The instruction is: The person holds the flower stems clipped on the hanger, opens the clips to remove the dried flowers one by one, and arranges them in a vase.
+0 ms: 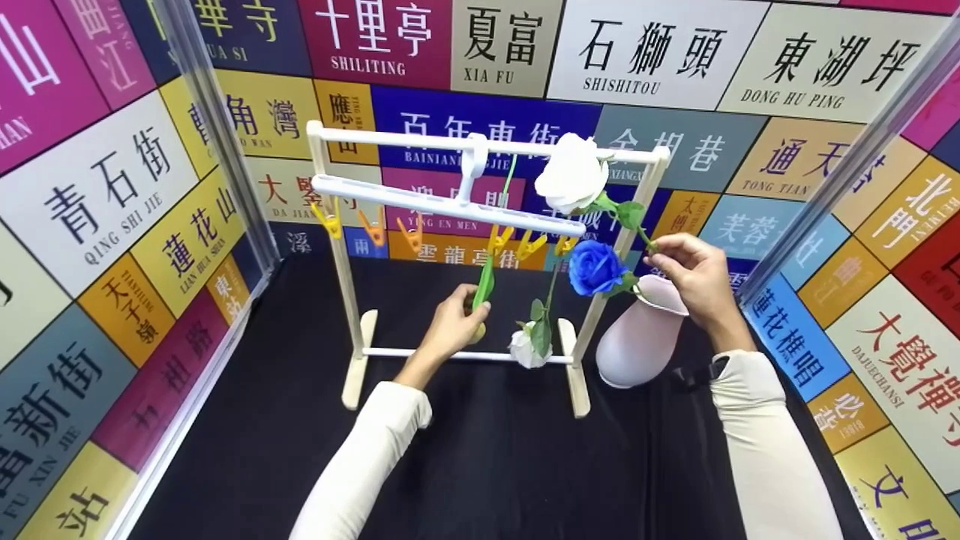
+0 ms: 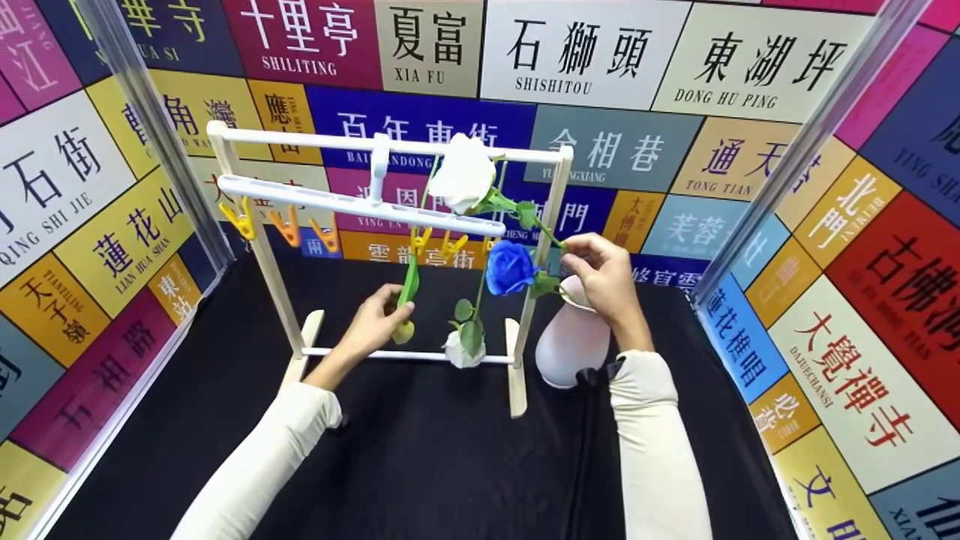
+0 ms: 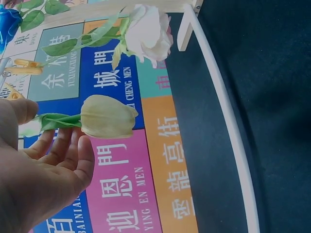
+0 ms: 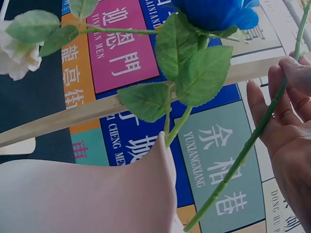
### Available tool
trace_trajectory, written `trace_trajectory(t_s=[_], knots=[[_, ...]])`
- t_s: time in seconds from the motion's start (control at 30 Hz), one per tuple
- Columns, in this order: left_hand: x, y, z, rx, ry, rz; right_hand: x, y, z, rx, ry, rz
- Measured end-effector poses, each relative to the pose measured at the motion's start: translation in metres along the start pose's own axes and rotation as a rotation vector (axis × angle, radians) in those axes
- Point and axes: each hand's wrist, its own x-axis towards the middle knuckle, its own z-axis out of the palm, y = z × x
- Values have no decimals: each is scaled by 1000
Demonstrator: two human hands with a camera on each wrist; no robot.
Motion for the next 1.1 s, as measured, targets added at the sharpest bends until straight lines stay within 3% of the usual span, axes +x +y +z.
trace_trajectory(t_s=[0.47,1.1], knots=[[-1,1,-2,10,-10,-16,0,24,-3,-1,-4,52],[-1,2,-7,19,-11,-5,-5,51,-16,-97,-11,120]])
